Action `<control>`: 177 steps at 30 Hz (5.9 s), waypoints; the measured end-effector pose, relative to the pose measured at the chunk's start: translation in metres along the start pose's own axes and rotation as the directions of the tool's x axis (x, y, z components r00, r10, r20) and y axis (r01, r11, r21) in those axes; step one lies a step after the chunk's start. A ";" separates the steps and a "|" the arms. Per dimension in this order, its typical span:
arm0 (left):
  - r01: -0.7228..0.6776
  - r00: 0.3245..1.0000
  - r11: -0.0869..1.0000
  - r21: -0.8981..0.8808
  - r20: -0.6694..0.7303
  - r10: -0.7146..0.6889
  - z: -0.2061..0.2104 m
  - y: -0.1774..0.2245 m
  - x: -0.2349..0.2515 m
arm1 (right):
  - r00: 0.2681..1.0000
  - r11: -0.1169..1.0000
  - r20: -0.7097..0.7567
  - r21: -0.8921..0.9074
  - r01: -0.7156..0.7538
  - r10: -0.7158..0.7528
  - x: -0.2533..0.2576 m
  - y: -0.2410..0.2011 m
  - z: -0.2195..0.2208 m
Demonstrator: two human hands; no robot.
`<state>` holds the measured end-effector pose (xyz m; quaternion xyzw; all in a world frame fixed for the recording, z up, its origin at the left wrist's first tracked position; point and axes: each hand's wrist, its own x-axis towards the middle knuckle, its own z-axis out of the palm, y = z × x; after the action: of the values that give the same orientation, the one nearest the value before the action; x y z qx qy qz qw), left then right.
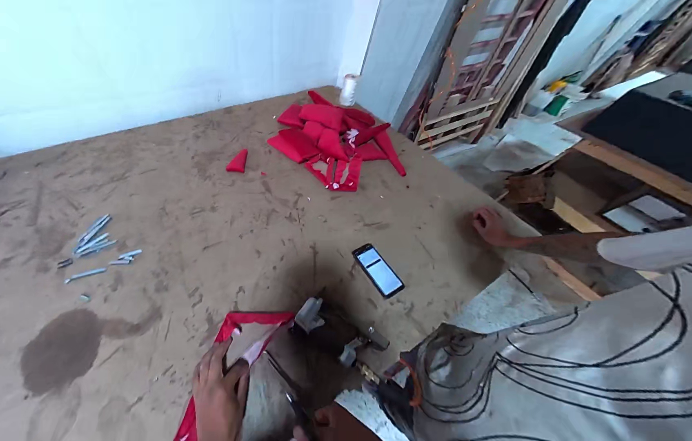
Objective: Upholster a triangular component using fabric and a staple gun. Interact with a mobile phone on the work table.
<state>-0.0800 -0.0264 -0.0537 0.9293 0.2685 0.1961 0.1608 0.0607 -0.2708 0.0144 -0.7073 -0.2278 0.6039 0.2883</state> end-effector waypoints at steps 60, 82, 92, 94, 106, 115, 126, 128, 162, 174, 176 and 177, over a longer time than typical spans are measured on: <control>-0.046 0.995 0.980 0.193 -0.082 0.063 0.003 -0.028 0.000 | 0.972 0.270 0.217 -0.934 0.235 -0.096 0.157 -0.233 -0.016; 0.188 0.964 0.921 -0.341 -0.117 -0.240 -0.003 -0.049 0.031 | 0.993 0.277 0.098 -0.958 0.076 0.070 0.198 -0.240 0.004; 0.382 0.915 0.848 -0.368 0.024 -0.403 -0.008 -0.043 0.043 | 0.955 0.705 -0.009 -0.677 0.212 -0.296 0.165 -0.174 -0.030; 0.415 0.903 0.836 -0.360 0.049 -0.427 -0.009 -0.041 0.046 | 0.874 0.792 -0.247 -0.571 0.217 -0.418 0.119 -0.144 -0.044; 0.529 0.848 0.784 -0.326 0.171 -0.501 -0.019 -0.042 0.057 | 0.698 0.849 -0.660 -0.508 -0.142 -0.278 0.077 -0.049 -0.060; 0.510 0.859 0.790 -0.340 0.251 -0.446 -0.022 -0.054 0.056 | 0.907 0.834 -0.385 -0.547 -0.073 -0.173 0.041 -0.154 0.003; 0.501 0.862 0.789 -0.356 0.279 -0.422 -0.020 -0.065 0.060 | 0.905 0.833 -0.405 -0.541 -0.120 -0.133 0.087 -0.189 0.031; 0.491 0.868 0.796 -0.354 0.276 -0.412 -0.019 -0.066 0.060 | 0.899 0.808 -0.419 -0.568 -0.153 -0.124 0.089 -0.193 0.035; 0.534 0.839 0.805 -0.259 0.045 -0.542 -0.052 -0.037 -0.018 | 0.963 0.796 -0.250 -0.601 -0.076 -0.097 0.082 -0.194 0.030; 0.741 0.671 0.623 -0.250 0.306 -0.676 -0.070 -0.060 0.001 | 0.966 0.775 -0.218 -0.632 -0.028 -0.143 0.085 -0.191 0.034; 0.743 0.665 0.626 -0.237 0.362 -0.653 -0.073 -0.068 0.006 | 0.969 0.780 -0.212 -0.625 -0.032 -0.129 0.085 -0.194 0.034; 0.742 0.665 0.629 -0.233 0.378 -0.644 -0.074 -0.070 0.007 | 0.969 0.784 -0.212 -0.620 -0.035 -0.124 0.085 -0.196 0.035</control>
<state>-0.1388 0.0482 -0.0161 0.7212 0.5428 0.0420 0.4284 0.0455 -0.0664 0.0830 -0.8248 -0.3933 0.3982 0.0800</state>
